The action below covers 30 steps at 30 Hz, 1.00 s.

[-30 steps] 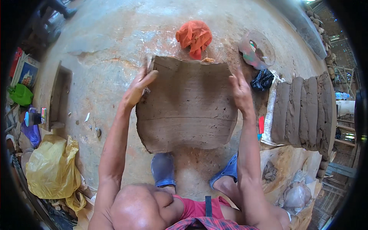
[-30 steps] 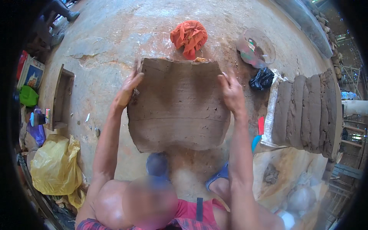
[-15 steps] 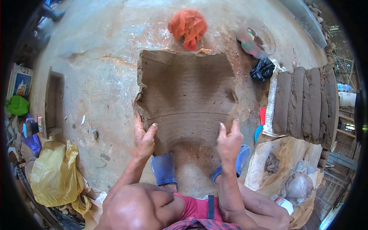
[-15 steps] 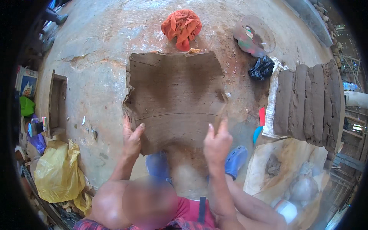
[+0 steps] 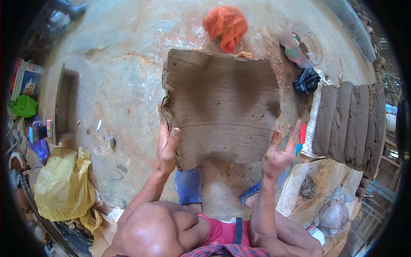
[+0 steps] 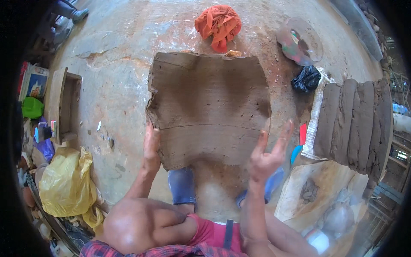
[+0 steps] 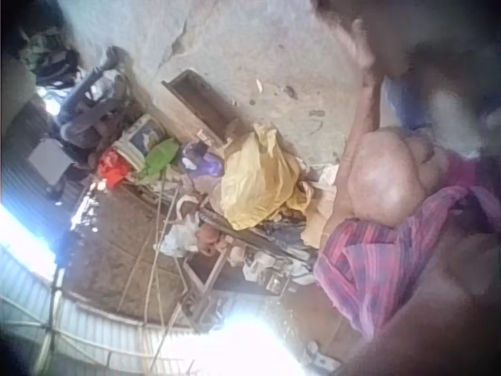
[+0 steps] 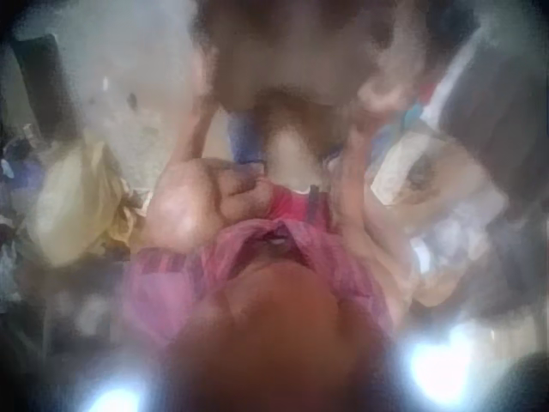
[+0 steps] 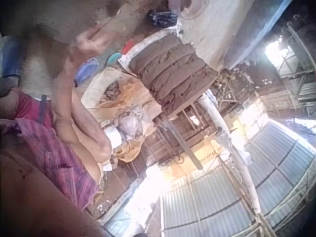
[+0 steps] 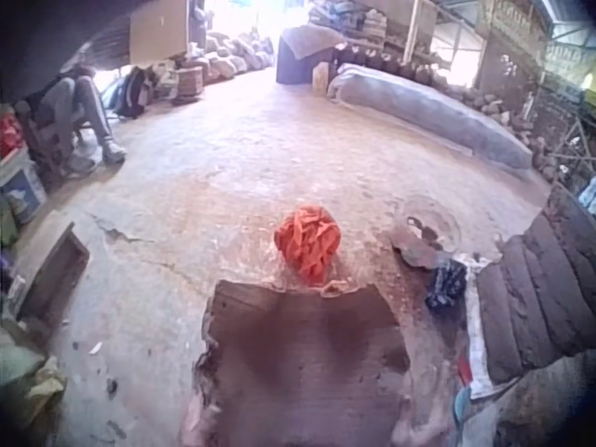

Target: The person joins two molded clay halves together, smoothing the interior with a cloth and the exterior joint with a metal scraper tool. They then reinforce the pot by adding a clay coil to the rim and refine the walls using a blue plastic tool.

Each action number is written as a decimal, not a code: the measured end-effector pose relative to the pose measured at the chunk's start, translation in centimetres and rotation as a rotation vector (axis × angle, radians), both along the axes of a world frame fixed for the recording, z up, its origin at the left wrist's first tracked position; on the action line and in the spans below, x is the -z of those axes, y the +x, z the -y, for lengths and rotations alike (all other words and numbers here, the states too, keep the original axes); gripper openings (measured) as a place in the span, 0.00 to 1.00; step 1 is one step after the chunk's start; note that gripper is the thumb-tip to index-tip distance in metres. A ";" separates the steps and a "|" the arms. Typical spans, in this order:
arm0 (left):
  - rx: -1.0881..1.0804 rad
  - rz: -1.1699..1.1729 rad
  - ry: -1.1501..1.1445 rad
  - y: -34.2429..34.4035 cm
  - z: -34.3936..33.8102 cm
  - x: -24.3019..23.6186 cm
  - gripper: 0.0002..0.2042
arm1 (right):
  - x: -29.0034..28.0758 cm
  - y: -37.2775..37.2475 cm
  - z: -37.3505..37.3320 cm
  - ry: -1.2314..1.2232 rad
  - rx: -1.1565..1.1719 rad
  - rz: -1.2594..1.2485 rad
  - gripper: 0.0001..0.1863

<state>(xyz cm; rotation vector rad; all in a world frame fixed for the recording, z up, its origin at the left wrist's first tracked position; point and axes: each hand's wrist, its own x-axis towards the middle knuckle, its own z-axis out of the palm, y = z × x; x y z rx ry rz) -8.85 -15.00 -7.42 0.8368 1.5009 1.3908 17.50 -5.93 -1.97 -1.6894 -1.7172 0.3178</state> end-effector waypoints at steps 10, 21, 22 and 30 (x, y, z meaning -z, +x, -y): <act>0.042 -0.257 0.126 -1.0 -1.6 0.9 0.36 | 12.6 -14.1 0.7 -0.286 -0.766 -0.311 0.57; 0.058 -0.329 -0.149 -1.0 -1.9 -0.8 0.33 | 11.8 -17.6 -4.0 -0.070 -0.652 -0.465 0.57; 0.068 -0.304 -0.165 -0.8 -2.0 -0.5 0.33 | 11.1 -17.6 -5.0 -0.040 -0.634 -0.464 0.56; 0.056 -0.331 -0.215 -1.8 -2.6 -1.1 0.32 | 11.2 -20.1 -7.4 0.139 -0.554 -0.574 0.49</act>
